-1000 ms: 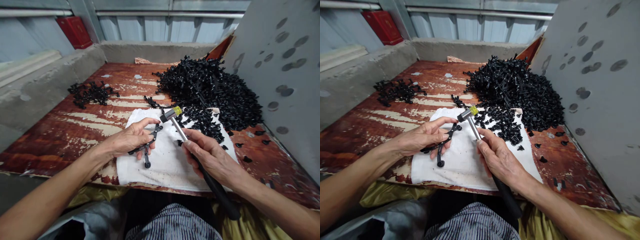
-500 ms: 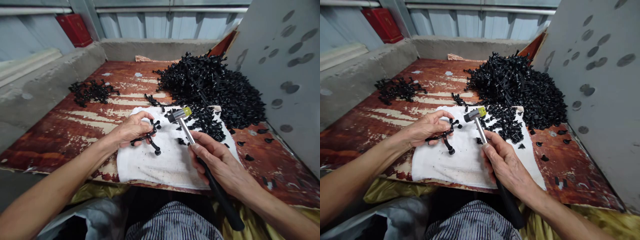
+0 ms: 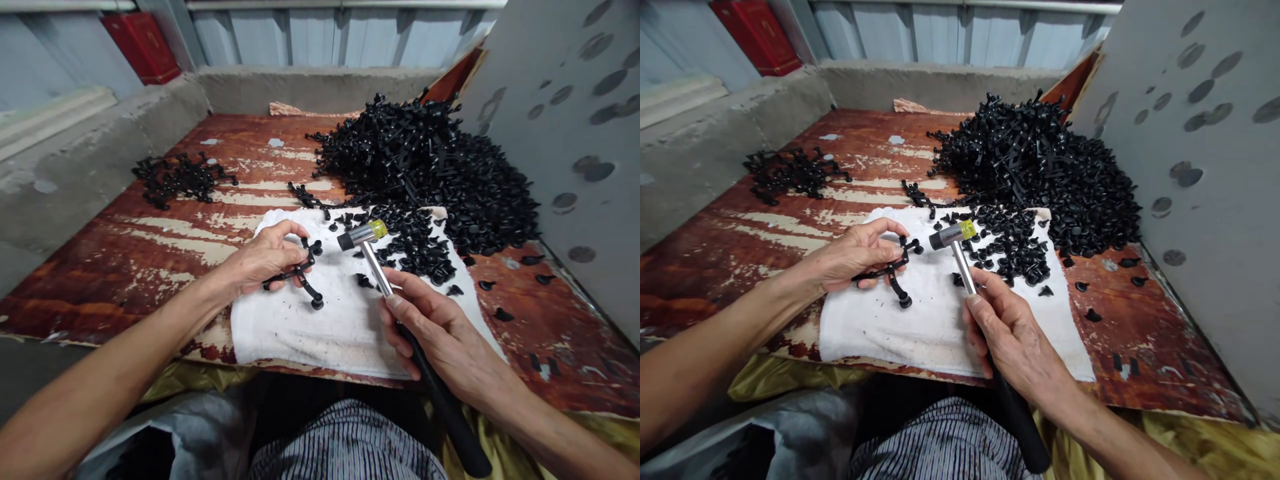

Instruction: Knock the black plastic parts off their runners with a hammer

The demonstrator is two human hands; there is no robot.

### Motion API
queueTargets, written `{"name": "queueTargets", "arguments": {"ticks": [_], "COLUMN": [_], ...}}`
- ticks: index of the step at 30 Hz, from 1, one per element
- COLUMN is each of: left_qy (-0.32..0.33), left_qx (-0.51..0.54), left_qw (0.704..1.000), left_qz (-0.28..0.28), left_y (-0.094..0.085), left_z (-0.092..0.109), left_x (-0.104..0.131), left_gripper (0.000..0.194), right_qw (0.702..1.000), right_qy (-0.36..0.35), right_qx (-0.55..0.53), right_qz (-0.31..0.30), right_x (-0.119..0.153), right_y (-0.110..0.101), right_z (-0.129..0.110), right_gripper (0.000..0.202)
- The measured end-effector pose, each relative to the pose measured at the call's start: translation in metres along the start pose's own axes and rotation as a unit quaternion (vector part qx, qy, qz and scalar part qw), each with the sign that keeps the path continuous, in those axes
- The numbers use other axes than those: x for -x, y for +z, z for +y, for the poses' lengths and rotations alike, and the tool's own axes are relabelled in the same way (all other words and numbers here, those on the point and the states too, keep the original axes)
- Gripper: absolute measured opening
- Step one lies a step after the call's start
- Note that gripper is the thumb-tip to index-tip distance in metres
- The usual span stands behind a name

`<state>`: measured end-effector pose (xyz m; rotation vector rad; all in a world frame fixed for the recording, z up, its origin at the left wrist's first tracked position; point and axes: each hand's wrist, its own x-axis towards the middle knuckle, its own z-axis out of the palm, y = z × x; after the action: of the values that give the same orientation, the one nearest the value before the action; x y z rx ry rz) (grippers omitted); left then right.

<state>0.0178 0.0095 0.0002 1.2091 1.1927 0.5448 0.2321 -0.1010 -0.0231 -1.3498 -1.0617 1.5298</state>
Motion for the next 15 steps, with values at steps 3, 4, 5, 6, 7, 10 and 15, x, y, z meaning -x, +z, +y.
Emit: {"name": "queueTargets", "arguments": {"ticks": [3,4,5,6,7,10,15], "left_qy": [-0.008,-0.009,-0.010,-0.010,-0.012,-0.015,-0.009], "left_qx": [-0.007,-0.008,-0.009,-0.009,-0.009,-0.012,-0.022], "left_qw": [1.000,1.000,1.000,1.000,1.000,1.000,1.000], "left_qz": [0.011,0.014,0.015,0.014,0.012,0.008,0.005], "left_y": [0.0019,0.0024,0.0027,0.0029,0.0030,0.0030,0.0021], "left_z": [0.0017,0.0022,0.0027,0.0031,0.0035,0.0041,0.0031], "left_x": [-0.0002,-0.0003,-0.0004,-0.0004,-0.0004,-0.0005,-0.0021], "left_gripper": [0.028,0.028,0.028,0.028,0.028,0.028,0.028], "right_qw": [1.000,1.000,1.000,1.000,1.000,1.000,1.000], "right_qy": [-0.001,0.000,0.000,0.002,0.003,0.000,0.001], "right_qx": [-0.012,-0.014,-0.014,-0.014,-0.012,-0.010,0.009], "right_qz": [0.001,0.002,0.003,0.003,0.002,-0.004,-0.010], "right_x": [-0.0007,-0.0009,-0.0012,-0.0014,-0.0016,-0.0022,-0.0023], "right_y": [0.0011,0.0013,0.0015,0.0016,0.0017,0.0021,0.0015], "right_z": [0.0004,0.0002,0.0001,0.0000,-0.0001,0.0004,0.0026], "right_gripper": [0.050,0.051,0.052,0.052,0.051,0.049,0.049]}}
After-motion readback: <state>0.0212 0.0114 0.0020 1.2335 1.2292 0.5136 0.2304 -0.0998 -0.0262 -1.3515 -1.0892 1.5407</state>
